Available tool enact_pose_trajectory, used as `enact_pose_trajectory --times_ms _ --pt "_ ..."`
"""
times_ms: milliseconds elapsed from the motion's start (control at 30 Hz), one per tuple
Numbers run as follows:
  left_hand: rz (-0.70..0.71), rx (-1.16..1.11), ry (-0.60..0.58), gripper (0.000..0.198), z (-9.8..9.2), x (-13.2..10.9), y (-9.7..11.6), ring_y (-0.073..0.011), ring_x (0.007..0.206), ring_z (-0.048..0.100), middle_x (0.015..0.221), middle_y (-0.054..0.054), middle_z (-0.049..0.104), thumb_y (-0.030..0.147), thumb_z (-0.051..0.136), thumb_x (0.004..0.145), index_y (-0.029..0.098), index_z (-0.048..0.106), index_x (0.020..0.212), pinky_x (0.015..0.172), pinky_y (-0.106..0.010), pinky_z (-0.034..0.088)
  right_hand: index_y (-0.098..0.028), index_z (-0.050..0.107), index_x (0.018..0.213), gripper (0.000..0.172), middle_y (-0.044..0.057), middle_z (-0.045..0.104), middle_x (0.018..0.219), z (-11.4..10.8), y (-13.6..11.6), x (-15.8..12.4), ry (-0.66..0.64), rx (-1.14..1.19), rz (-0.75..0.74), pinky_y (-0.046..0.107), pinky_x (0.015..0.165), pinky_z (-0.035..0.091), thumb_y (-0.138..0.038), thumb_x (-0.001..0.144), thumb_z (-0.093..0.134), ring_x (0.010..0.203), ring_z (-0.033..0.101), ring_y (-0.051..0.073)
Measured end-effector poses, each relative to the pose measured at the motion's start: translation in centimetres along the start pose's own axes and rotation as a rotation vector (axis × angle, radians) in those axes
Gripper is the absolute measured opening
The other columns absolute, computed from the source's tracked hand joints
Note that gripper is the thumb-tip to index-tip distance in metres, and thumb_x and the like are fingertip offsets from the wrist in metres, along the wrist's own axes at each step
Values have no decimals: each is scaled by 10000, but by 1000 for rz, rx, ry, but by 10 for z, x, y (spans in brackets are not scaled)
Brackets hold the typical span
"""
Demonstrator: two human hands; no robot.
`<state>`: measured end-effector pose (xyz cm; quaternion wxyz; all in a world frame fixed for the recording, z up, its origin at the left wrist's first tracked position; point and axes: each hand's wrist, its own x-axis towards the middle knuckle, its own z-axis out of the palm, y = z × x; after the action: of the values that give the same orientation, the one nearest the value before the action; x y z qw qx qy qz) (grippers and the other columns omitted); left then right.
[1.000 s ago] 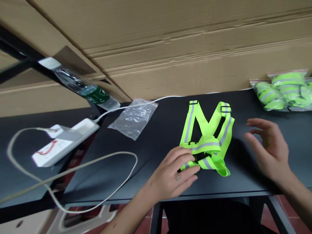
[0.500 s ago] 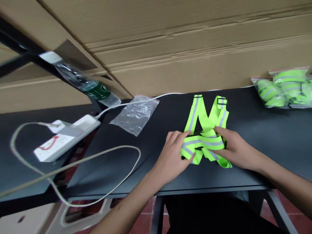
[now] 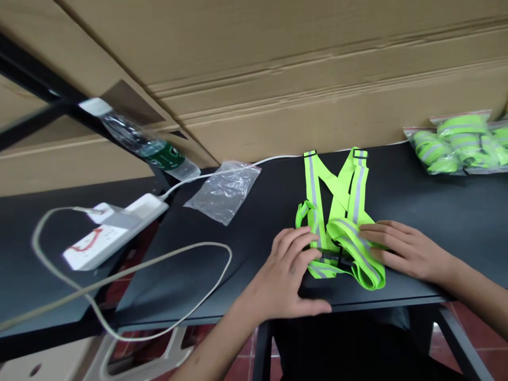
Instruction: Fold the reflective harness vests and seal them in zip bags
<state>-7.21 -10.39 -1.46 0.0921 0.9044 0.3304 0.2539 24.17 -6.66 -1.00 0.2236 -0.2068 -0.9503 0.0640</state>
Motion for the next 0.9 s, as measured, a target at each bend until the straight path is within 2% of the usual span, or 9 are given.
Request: enact_pose_trajectory --times_ms 100,200,367,433,533,667,733,800,900 --pt "-92 -99 53 403 3 -6 10 -310 1240 532 1191 -132 640 457 637 928 192 476 1185 1029 -537 449 -214 646 1020 224 123 683 1291 -2 -6 -6 -39 20 74 460 942 569 -69 916 510 1231 625 257" --pt "-172 29 118 240 8 -4 20 -283 1191 575 1065 -74 695 189 620 937 197 541 1164 1024 -523 456 -226 639 1038 245 95 674 1304 -6 -12 -7 -68 163 195 458 955 551 -98 900 483 1243 613 257" --pt "-120 121 98 145 14 9 31 -253 1235 609 938 -39 706 137 539 979 156 616 1099 1219 -618 237 -236 575 1228 309 96 708 1157 2 -33 4 88 219 540 481 851 543 -383 974 478 1068 664 291" --pt "-62 138 96 155 16 18 31 -209 1120 672 891 -35 700 113 501 989 135 635 1063 1231 -563 284 -221 547 1269 492 112 709 1090 9 -40 13 105 139 627 514 827 529 -535 895 604 986 665 319" --pt "-7 215 161 161 18 31 29 -153 838 703 811 -12 686 83 512 971 135 663 988 1170 -479 422 -220 530 1298 568 103 700 1026 12 -41 27 128 88 654 514 838 521 -507 835 692 945 662 310" --pt "0 282 306 138 20 37 30 -173 798 673 807 -16 692 64 595 918 159 669 985 892 -400 565 -237 524 1328 528 76 655 1016 3 -36 32 318 185 669 399 780 546 -288 821 660 903 653 246" --pt "-39 325 344 162 21 33 31 -187 761 652 810 -21 700 81 649 890 180 670 1015 705 -359 525 -244 523 1357 578 69 619 1017 2 -36 25 457 227 675 393 805 551 -222 795 656 921 643 242" --pt "-115 369 313 231 21 24 32 -205 752 642 875 -50 721 135 688 879 182 666 1104 639 -353 469 -254 523 1387 620 71 578 1028 4 -40 12 606 293 701 418 874 549 -194 787 662 968 629 253" --pt "-256 400 166 390 19 8 32 -283 874 654 1093 -121 732 256 708 874 147 630 1241 683 -413 484 -273 570 1356 574 77 553 1019 8 -47 -11 765 451 795 451 906 554 -201 797 683 975 618 264"
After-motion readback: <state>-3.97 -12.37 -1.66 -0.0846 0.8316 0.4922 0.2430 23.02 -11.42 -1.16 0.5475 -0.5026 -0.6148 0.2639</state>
